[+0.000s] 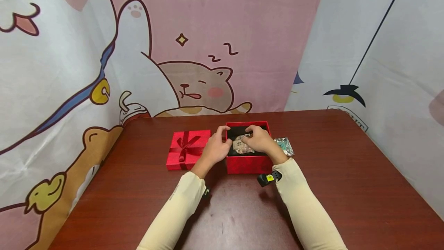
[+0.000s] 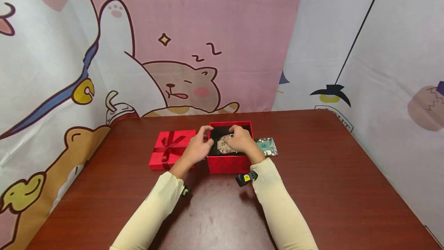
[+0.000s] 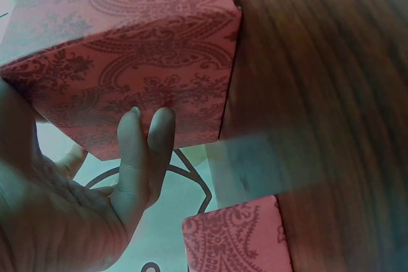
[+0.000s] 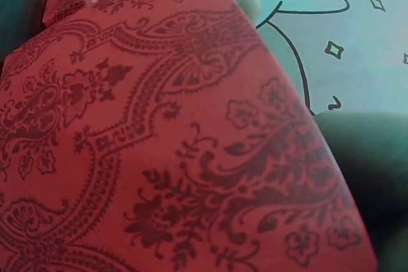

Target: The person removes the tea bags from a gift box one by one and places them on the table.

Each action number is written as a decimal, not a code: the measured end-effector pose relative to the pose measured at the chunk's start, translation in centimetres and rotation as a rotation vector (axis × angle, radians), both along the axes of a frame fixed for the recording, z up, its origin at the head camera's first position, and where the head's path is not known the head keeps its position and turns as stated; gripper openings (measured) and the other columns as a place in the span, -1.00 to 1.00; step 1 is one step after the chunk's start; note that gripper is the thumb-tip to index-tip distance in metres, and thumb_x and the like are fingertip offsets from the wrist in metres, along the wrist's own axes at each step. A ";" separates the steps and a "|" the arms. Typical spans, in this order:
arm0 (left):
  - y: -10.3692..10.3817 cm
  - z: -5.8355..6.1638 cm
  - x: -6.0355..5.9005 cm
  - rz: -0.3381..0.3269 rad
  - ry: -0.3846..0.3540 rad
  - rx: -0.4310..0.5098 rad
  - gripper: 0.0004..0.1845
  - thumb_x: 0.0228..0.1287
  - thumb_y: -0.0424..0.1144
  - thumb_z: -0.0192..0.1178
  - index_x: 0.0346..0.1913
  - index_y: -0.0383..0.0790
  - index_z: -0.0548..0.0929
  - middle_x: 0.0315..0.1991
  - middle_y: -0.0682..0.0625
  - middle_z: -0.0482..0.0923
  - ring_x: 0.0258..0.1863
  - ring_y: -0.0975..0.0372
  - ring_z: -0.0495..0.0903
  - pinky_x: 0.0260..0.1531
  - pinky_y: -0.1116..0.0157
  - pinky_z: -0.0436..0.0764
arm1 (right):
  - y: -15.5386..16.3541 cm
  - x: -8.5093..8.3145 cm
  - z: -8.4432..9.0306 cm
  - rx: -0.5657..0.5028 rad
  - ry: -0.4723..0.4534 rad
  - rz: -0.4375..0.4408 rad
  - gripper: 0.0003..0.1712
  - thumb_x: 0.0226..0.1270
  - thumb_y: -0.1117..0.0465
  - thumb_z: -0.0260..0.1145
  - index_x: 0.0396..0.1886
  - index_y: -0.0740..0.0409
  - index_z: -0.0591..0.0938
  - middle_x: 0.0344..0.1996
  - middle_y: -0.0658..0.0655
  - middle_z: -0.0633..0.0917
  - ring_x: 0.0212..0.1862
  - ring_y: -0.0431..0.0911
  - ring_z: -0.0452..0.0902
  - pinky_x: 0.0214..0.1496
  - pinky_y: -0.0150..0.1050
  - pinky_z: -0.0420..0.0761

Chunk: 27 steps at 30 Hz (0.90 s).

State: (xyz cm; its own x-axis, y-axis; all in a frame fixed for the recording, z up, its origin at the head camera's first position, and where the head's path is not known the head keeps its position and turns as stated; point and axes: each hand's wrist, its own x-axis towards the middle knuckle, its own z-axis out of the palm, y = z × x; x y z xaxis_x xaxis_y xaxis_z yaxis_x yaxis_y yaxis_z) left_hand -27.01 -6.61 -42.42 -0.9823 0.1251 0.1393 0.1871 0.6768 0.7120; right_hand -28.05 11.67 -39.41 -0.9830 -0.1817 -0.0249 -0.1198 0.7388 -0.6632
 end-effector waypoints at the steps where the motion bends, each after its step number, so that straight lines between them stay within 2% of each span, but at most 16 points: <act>1: 0.0 0.0 0.0 0.000 -0.002 0.001 -0.53 0.29 -0.19 0.09 0.27 0.06 0.40 -0.44 -0.02 0.45 -0.44 0.15 0.44 -0.32 0.17 0.43 | 0.0 0.0 0.0 -0.004 0.001 -0.011 -0.42 0.28 0.14 0.29 0.22 0.37 0.49 -0.14 0.29 0.66 -0.07 0.12 0.59 0.02 0.03 0.53; 7: 0.0 0.1 0.0 0.009 -0.011 -0.006 -0.53 0.29 -0.18 0.09 0.27 0.08 0.40 -0.40 -0.02 0.46 -0.41 0.13 0.45 -0.32 0.15 0.44 | 0.1 0.1 0.0 -0.039 0.003 -0.079 -0.39 0.28 0.10 0.32 0.23 0.36 0.45 -0.12 0.30 0.62 -0.09 0.12 0.54 0.00 0.03 0.51; 11: 0.0 0.0 0.0 0.014 -0.017 -0.010 -0.53 0.30 -0.17 0.09 0.27 0.10 0.40 -0.39 -0.02 0.46 -0.41 0.12 0.46 -0.31 0.14 0.44 | 0.1 0.2 0.0 -0.070 -0.016 -0.093 -0.40 0.30 0.10 0.32 0.22 0.36 0.45 -0.09 0.32 0.61 -0.06 0.13 0.54 0.01 0.04 0.51; 18: 0.0 0.0 0.0 0.016 -0.015 -0.012 -0.53 0.30 -0.17 0.08 0.27 0.10 0.40 -0.36 0.00 0.49 -0.37 0.14 0.47 -0.30 0.14 0.45 | -0.1 0.1 -0.2 -0.102 -0.036 -0.015 -0.50 0.30 0.18 0.30 0.15 0.38 0.51 -0.19 0.28 0.67 -0.20 0.05 0.62 -0.16 -0.08 0.58; 27: 0.0 0.1 0.0 0.007 -0.029 -0.015 -0.53 0.32 -0.17 0.07 0.29 0.09 0.39 -0.40 -0.02 0.45 -0.45 0.15 0.41 -0.35 0.16 0.41 | -0.8 -0.4 -0.6 -0.062 -0.007 0.059 -0.61 0.30 0.24 0.26 0.08 0.33 0.61 -0.30 0.19 0.63 -0.38 -0.04 0.53 -0.36 -0.21 0.50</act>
